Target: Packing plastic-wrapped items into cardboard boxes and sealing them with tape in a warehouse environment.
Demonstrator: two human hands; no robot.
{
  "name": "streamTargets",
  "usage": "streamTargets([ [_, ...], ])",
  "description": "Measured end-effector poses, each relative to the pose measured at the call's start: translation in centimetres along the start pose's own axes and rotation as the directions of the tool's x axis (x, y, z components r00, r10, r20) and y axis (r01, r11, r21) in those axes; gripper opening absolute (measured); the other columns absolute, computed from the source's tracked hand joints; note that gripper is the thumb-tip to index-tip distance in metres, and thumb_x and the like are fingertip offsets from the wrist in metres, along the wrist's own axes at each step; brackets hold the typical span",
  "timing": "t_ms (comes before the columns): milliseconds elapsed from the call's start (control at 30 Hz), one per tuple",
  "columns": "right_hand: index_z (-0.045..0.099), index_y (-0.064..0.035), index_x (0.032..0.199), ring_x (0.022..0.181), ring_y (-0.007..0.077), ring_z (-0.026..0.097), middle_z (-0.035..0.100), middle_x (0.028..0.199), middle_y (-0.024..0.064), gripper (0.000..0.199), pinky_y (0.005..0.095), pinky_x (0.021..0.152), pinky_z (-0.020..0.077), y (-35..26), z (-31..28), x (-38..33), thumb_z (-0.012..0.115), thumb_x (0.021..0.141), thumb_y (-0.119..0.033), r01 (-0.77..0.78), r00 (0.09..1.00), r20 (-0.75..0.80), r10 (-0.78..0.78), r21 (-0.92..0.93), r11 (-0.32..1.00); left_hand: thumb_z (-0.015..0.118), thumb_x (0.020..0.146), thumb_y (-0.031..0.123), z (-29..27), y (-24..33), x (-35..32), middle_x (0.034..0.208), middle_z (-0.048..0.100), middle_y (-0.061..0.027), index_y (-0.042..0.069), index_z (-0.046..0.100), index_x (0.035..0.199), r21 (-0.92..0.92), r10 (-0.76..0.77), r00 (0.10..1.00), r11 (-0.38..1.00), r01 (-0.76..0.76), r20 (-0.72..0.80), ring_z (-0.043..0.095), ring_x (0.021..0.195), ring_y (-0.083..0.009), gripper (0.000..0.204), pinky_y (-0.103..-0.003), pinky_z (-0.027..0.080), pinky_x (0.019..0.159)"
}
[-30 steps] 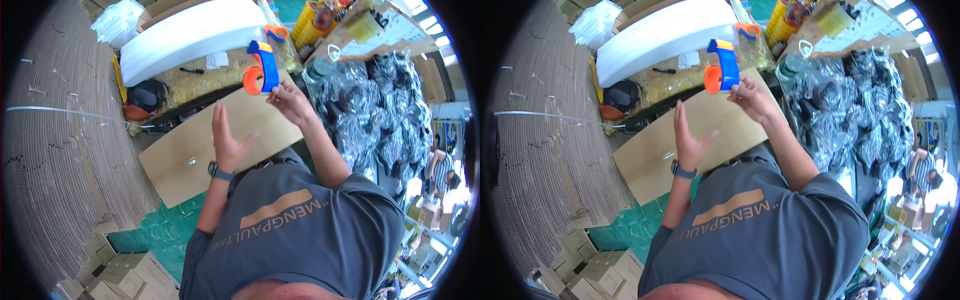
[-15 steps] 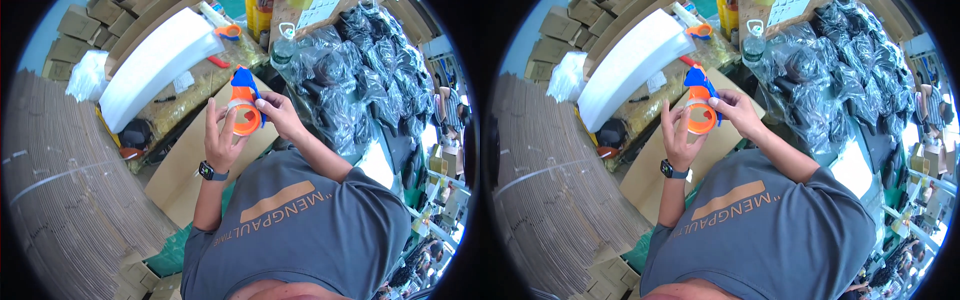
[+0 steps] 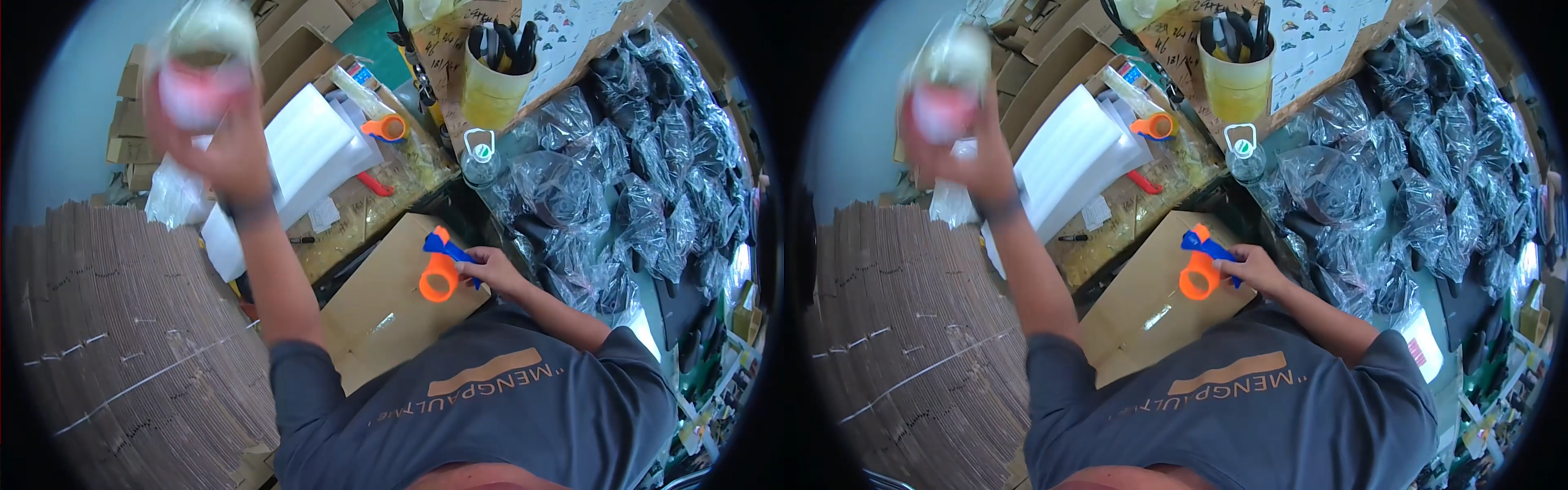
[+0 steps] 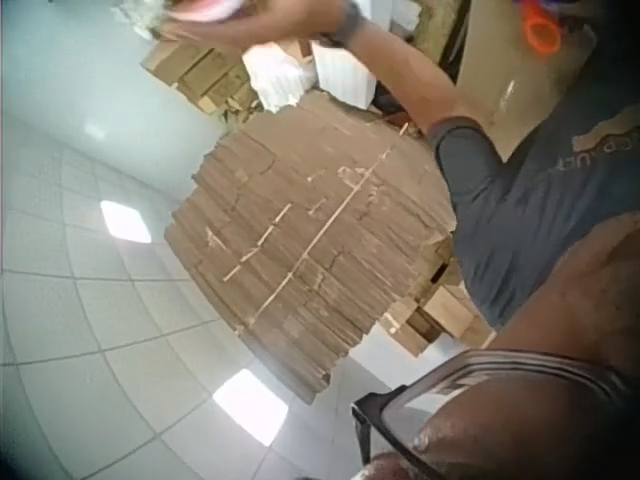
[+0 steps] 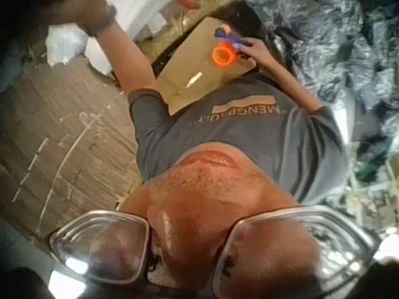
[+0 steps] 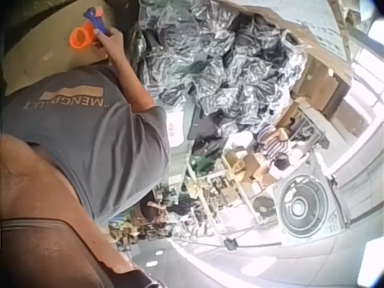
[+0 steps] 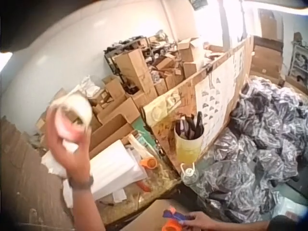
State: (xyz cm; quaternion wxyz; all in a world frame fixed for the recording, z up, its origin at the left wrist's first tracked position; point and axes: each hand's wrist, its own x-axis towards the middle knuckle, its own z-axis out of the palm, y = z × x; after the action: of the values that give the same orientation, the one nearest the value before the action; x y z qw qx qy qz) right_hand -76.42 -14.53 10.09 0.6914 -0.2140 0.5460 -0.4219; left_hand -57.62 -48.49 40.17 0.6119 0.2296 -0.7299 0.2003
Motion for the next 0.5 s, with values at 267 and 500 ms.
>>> streamTargets([
  [267, 0.07, -0.0026, 0.132, 0.081, 0.024, 0.072, 0.075, 0.101, 0.0117, 0.052, 0.036, 0.074, 0.0579, -5.5, 3.6, 10.5, 0.087, 0.087, -0.024, 0.493, 0.839, -0.03, -0.543, -0.382, 0.782, 0.081, 0.094, 0.013, 10.0, -8.0, -7.1, 0.146, 0.065, -0.0234, 0.003, 0.04, 0.163, -0.12, -0.399, 0.632, 0.777, 0.617, 0.664, 0.062, 0.138, -0.0341, 0.082, -0.045, 0.05, 0.115],
  [500, 0.064, -0.0077, 0.122, 0.127, 0.0376, 0.06, 0.062, 0.141, 0.0162, 0.042, 0.0491, 0.106, 0.0513, -2.0, 6.0, 31.6, 0.076, 0.082, -0.011, 0.543, 0.537, 0.383, -0.751, -0.839, -0.039, 0.078, 0.095, 0.012, -15.6, 6.5, -29.6, 0.148, 0.064, -0.022, 0.001, 0.048, 0.159, 0.412, -0.831, 0.203, 0.45, 0.792, 0.518, 0.061, 0.138, -0.0329, 0.071, -0.045, 0.047, 0.117],
])
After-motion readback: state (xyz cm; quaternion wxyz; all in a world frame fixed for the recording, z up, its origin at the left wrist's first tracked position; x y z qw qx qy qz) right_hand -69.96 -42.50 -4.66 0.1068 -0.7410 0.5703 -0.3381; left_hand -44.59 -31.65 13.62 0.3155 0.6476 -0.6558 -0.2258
